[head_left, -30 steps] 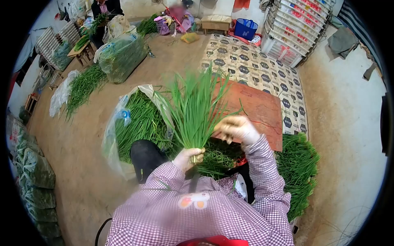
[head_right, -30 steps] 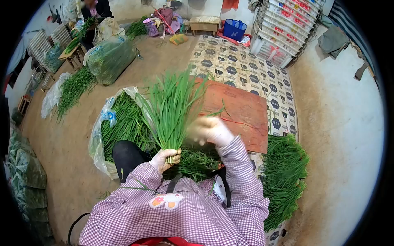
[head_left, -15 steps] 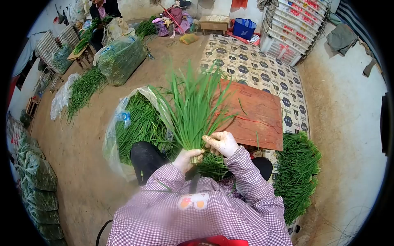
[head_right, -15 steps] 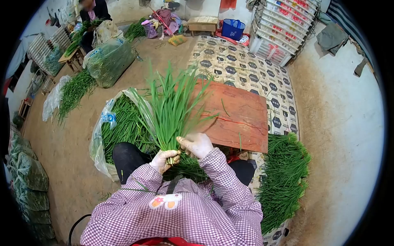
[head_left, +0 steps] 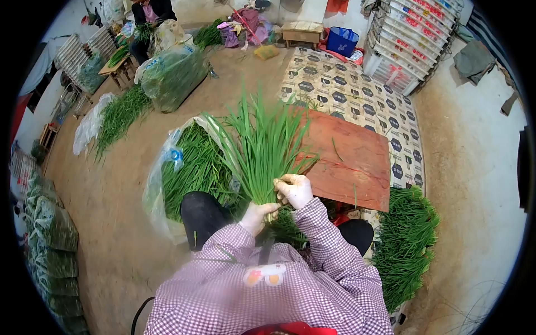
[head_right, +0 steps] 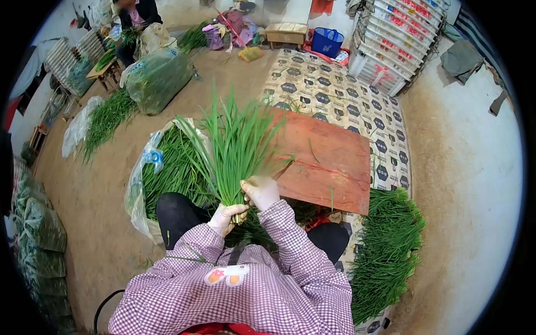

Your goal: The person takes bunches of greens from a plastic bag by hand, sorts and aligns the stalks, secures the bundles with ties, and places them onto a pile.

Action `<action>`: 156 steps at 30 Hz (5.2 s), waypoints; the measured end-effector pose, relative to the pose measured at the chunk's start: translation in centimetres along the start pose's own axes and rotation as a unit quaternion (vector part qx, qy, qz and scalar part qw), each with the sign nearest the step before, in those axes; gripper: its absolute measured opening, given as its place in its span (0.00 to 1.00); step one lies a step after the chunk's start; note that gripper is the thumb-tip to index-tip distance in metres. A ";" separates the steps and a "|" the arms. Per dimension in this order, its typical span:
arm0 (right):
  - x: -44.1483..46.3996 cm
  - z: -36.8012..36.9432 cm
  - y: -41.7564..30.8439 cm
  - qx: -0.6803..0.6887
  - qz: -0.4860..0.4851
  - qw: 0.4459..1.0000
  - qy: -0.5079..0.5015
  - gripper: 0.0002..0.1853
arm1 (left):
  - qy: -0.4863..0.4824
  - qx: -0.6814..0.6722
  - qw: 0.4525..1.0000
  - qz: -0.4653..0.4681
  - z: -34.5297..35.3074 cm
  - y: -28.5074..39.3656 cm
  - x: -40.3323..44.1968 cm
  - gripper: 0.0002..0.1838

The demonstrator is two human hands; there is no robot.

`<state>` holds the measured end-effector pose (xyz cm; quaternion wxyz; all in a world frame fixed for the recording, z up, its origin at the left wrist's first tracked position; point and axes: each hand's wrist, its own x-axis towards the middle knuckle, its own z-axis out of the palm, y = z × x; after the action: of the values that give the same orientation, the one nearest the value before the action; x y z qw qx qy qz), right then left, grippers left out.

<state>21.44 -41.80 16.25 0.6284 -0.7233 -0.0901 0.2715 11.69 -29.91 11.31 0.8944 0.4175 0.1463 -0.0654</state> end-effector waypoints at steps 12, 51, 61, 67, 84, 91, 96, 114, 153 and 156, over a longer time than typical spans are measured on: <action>0.2 -0.2 -0.6 0.033 0.013 0.999 0.015 0.12 | 0.009 -0.005 1.000 0.020 0.5 0.0 0.4 0.15; 1.2 -4.4 4.2 0.070 -0.013 0.965 -0.252 0.46 | 0.034 0.074 0.993 0.088 -0.3 6.0 1.9 0.14; 1.1 0.5 0.5 0.267 -0.105 0.958 -0.009 0.29 | 0.134 0.698 0.651 0.266 4.1 4.4 4.1 0.34; 1.4 -2.6 -0.7 0.498 -0.109 0.857 0.074 0.23 | 0.105 0.789 0.545 0.263 5.4 3.5 3.6 0.42; -0.6 -13.5 -9.3 0.047 -0.227 0.973 0.014 0.23 | -0.148 0.569 0.747 0.312 17.1 10.6 8.6 0.57; 6.2 -15.2 3.1 -0.031 -0.229 0.970 0.077 0.30 | -0.285 0.415 0.851 0.149 10.8 0.8 19.1 0.39; 5.7 -19.2 -4.0 0.205 -0.096 0.967 0.115 0.21 | -0.185 0.687 0.694 0.116 19.6 7.5 18.1 0.47; 13.3 -25.5 10.4 -0.101 -0.029 0.975 0.198 0.26 | -0.149 0.571 0.808 0.012 13.1 -0.4 24.4 0.43; 18.8 14.7 10.6 -0.343 -0.071 0.888 -0.296 0.35 | 0.216 0.500 0.839 0.005 -25.5 10.1 -1.4 0.31; 21.4 17.4 9.8 -0.345 -0.108 0.890 -0.280 0.27 | 0.258 0.647 0.710 0.106 -26.6 9.6 2.6 0.30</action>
<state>28.46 -18.60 -0.22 0.3141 -0.7742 -0.4280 0.3447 10.98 -3.37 1.29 0.3344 0.9072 0.2479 0.0611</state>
